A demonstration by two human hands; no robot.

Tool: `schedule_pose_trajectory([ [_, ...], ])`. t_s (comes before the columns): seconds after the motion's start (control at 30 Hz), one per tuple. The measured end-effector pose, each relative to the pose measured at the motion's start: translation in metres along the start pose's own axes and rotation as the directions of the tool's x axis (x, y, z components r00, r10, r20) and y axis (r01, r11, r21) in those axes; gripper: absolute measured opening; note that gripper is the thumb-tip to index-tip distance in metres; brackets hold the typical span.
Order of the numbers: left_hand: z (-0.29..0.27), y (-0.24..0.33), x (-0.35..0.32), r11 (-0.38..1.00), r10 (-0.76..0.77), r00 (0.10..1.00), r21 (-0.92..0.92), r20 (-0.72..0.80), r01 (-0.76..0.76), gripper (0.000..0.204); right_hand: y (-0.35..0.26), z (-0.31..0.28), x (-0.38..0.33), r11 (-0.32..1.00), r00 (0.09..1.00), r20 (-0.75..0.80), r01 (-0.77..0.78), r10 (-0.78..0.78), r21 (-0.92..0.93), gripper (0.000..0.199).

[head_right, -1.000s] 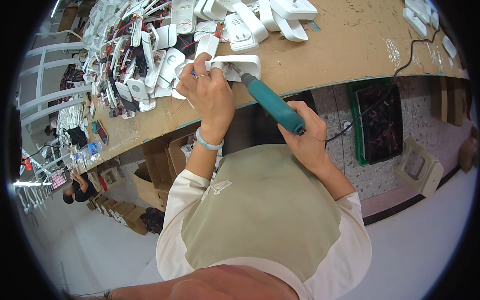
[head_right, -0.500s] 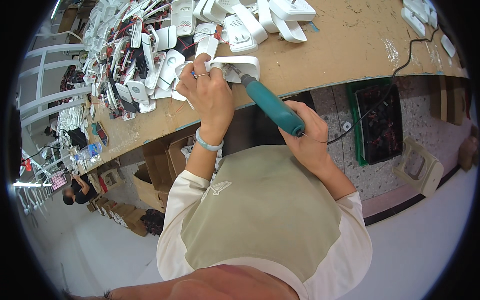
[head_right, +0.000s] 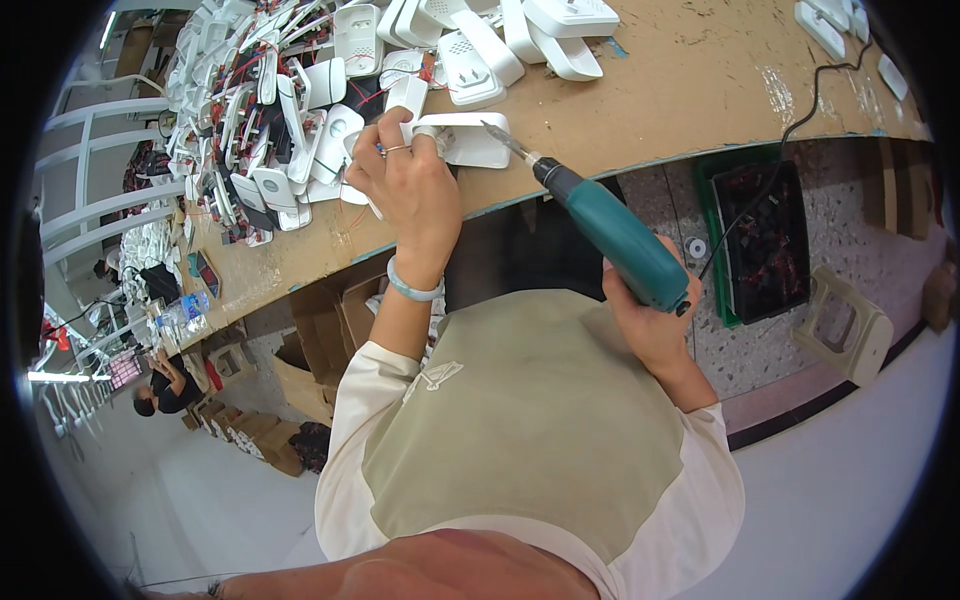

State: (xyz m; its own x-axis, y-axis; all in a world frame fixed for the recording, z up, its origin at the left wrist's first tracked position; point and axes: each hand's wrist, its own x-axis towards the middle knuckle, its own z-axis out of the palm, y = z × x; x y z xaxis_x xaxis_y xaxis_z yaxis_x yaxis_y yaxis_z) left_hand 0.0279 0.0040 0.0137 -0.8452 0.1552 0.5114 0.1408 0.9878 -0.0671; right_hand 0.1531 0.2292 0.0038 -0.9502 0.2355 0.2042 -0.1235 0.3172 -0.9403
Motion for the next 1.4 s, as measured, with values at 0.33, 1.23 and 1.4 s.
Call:
schedule_pose_trajectory([
  [0.33, -0.006, -0.001, 0.004, 1.0, 0.023, 0.998, 0.011, 0.064, -0.024, 0.012, -0.002, -0.004, -0.003, 0.993, 0.995, -0.016, -0.099, 0.1, 0.064, 0.018],
  [1.23, -0.062, -0.187, -0.269, -0.446, -0.635, 0.401, -0.738, 0.66, 0.507, 0.025, -0.014, -0.006, 0.027, 1.0, 0.998, -0.067, 0.003, -0.001, 0.027, 0.023],
  [1.4, 0.031, -0.248, -0.483, 0.202, -0.62, 0.22, -0.118, 0.753, 0.972, 0.026, -0.012, 0.008, 0.022, 0.981, 0.968, -0.16, -0.192, 0.196, 0.04, 0.04],
])
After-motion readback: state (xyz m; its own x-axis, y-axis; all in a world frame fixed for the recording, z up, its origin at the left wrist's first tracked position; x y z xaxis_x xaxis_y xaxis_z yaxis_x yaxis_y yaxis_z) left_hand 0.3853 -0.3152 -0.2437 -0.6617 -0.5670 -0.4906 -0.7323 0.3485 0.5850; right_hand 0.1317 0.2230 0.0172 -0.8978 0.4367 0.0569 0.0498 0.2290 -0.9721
